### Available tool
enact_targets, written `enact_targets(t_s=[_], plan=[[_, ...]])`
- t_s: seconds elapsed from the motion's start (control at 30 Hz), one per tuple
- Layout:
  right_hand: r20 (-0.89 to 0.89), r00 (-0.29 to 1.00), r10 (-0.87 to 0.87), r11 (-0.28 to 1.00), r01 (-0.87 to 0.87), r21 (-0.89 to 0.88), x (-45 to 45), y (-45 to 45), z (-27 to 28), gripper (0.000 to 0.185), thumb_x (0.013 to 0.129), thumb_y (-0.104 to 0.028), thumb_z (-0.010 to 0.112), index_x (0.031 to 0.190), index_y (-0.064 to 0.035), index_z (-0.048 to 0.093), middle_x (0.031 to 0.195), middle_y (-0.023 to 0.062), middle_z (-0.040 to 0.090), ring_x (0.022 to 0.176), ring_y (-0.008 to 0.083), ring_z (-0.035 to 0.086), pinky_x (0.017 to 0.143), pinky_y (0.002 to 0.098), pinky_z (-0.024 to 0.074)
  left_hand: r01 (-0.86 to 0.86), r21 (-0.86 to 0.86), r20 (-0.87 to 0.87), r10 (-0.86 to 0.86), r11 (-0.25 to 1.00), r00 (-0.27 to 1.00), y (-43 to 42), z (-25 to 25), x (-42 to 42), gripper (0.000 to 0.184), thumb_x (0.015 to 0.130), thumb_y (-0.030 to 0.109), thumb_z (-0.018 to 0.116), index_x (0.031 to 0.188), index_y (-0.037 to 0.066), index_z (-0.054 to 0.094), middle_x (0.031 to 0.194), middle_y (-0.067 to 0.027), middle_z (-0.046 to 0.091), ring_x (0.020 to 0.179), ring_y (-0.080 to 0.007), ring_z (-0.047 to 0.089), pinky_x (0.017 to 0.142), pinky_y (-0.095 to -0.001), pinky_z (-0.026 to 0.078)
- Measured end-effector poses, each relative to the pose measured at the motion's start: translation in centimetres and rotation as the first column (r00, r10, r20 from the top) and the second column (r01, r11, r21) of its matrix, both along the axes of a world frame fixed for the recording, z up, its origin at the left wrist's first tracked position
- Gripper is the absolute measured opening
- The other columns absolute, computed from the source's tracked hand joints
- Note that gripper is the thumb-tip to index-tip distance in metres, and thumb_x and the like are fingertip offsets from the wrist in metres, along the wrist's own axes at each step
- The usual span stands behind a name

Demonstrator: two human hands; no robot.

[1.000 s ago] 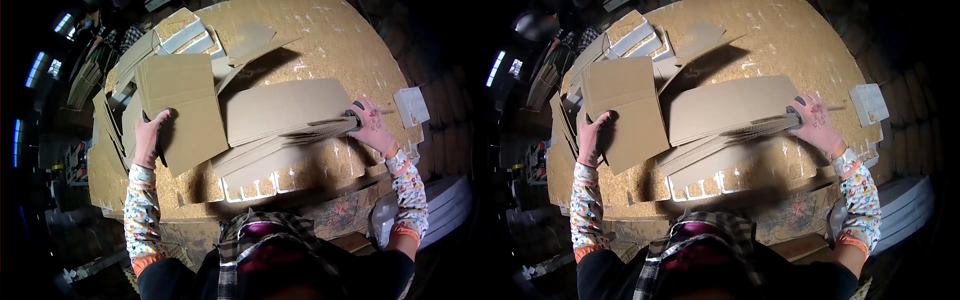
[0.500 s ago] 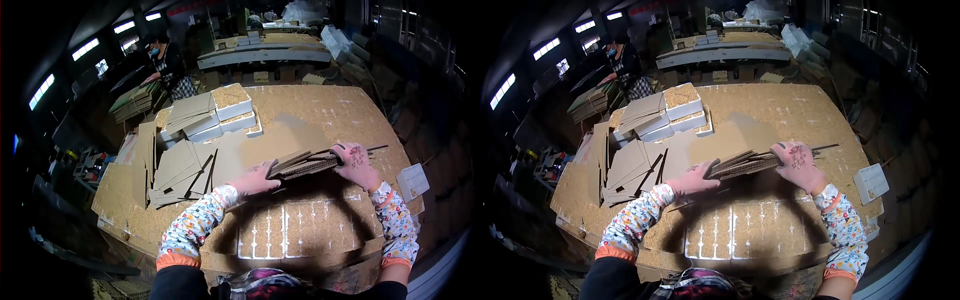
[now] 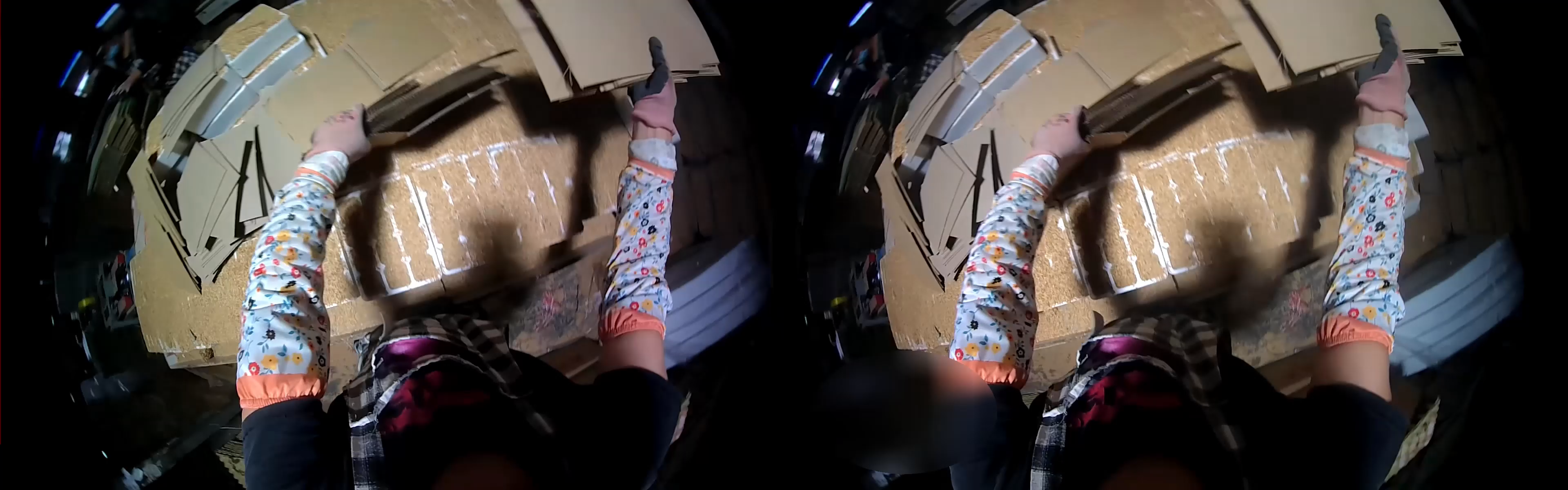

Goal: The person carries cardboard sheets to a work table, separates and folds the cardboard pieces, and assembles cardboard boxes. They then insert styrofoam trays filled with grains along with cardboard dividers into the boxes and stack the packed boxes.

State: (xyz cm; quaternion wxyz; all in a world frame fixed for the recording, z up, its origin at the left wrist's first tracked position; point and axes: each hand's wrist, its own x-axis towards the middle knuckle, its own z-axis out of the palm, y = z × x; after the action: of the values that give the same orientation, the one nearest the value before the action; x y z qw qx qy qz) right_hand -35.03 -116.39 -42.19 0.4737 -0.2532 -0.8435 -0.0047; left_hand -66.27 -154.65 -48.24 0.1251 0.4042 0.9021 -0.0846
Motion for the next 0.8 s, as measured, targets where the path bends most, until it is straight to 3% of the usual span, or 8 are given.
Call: enact_targets(t_s=[0.07, 0.23, 0.37, 0.53, 0.6, 0.7, 0.77, 0.8], plan=[[-0.069, 0.977, -0.201, 0.806, 0.126, -0.578, 8.6, -1.7, -1.7, 0.047, 0.083, -0.002, 0.054, 0.130, -0.0023, 0.045, 0.114, 0.0112, 0.061, 0.100, 0.0201, 0.059, 0.088, 0.0303, 0.0477, 0.018, 0.063, -0.045, -0.015, 0.998, 0.999, -0.2, -1.0, -0.6, 0.052, 0.073, 0.027, 0.062, 0.118, 0.007, 0.046, 0.112, -0.0190, 0.060, 0.106, -0.0344, 0.057, 0.090, -0.0418, 0.046], [-0.114, 0.899, -0.423, 0.748, 0.276, -0.604, 32.8, -11.7, -16.1, 0.044, 0.085, -0.008, 0.057, 0.126, 0.0021, 0.047, 0.120, 0.0159, 0.057, 0.111, 0.0232, 0.054, 0.095, 0.0331, 0.0424, 0.129, 0.137, -0.046, -0.123, 0.982, 0.991, 0.2, -3.2, -4.3, 0.085, 0.069, 0.033, 0.073, 0.137, 0.007, 0.028, 0.110, -0.0223, 0.059, 0.099, -0.0385, 0.059, 0.083, -0.0452, 0.048], [0.547, 0.639, -0.541, 0.350, 0.762, -0.545, 33.5, -26.1, -23.1, 0.036, 0.090, -0.014, 0.052, 0.124, -0.0020, 0.050, 0.121, 0.0148, 0.056, 0.114, 0.0245, 0.052, 0.096, 0.0349, 0.0412, 0.275, 0.194, -0.204, -0.236, 0.942, 0.950, 0.6, -3.9, -2.6, 0.039, 0.078, 0.022, 0.063, 0.109, 0.006, 0.045, 0.092, -0.0187, 0.062, 0.084, -0.0373, 0.062, 0.071, -0.0472, 0.050], [0.405, 0.818, -0.409, 0.475, 0.570, -0.671, 36.4, -27.7, -27.7, 0.030, 0.085, -0.007, 0.053, 0.115, -0.0064, 0.058, 0.110, 0.0178, 0.062, 0.100, 0.0307, 0.061, 0.087, 0.0359, 0.0478, 0.204, 0.132, -0.193, -0.177, 0.970, 0.965, 1.1, -1.2, -1.1, 0.033, 0.073, 0.021, 0.063, 0.100, 0.005, 0.052, 0.094, -0.0198, 0.063, 0.087, -0.0382, 0.062, 0.073, -0.0468, 0.050], [0.474, 0.874, -0.108, 0.744, 0.387, -0.544, 36.6, -26.4, -21.3, 0.028, 0.085, -0.006, 0.055, 0.112, -0.0022, 0.059, 0.104, 0.0163, 0.065, 0.092, 0.0263, 0.064, 0.082, 0.0343, 0.0503, 0.195, 0.025, -0.180, -0.187, 0.981, 0.966, 0.8, 2.9, -0.7, 0.039, 0.070, 0.022, 0.067, 0.101, 0.004, 0.052, 0.093, -0.0194, 0.063, 0.088, -0.0376, 0.062, 0.074, -0.0456, 0.051], [0.081, 0.964, -0.255, 0.196, 0.133, -0.971, 31.7, -24.7, -18.0, 0.024, 0.085, -0.010, 0.057, 0.106, -0.0007, 0.062, 0.096, 0.0142, 0.066, 0.086, 0.0207, 0.063, 0.076, 0.0335, 0.0502, 0.186, -0.060, -0.131, -0.193, 0.981, 0.972, 0.2, 5.6, -0.7, 0.050, 0.065, 0.026, 0.070, 0.106, 0.005, 0.050, 0.096, -0.0185, 0.062, 0.092, -0.0358, 0.061, 0.078, -0.0431, 0.050], [0.481, 0.877, 0.011, 0.825, 0.263, -0.500, 30.8, -21.9, -22.0, 0.023, 0.086, -0.015, 0.057, 0.103, 0.0008, 0.062, 0.094, 0.0129, 0.066, 0.082, 0.0184, 0.062, 0.075, 0.0327, 0.0491, 0.132, -0.064, -0.021, -0.134, 0.989, 0.991, 0.6, 2.5, -2.4, 0.068, 0.059, 0.033, 0.074, 0.115, 0.005, 0.048, 0.102, -0.0175, 0.061, 0.100, -0.0333, 0.059, 0.084, -0.0404, 0.048], [0.382, 0.902, -0.202, 0.485, 0.432, -0.760, 29.8, -20.7, -23.6, 0.024, 0.086, -0.019, 0.056, 0.101, -0.0008, 0.062, 0.097, 0.0143, 0.066, 0.085, 0.0255, 0.063, 0.077, 0.0325, 0.0480, 0.073, -0.109, 0.013, -0.072, 0.991, 0.997, 0.8, 1.3, -1.7, 0.067, 0.061, 0.033, 0.073, 0.114, 0.003, 0.047, 0.103, -0.0204, 0.060, 0.100, -0.0340, 0.059, 0.085, -0.0396, 0.048]])
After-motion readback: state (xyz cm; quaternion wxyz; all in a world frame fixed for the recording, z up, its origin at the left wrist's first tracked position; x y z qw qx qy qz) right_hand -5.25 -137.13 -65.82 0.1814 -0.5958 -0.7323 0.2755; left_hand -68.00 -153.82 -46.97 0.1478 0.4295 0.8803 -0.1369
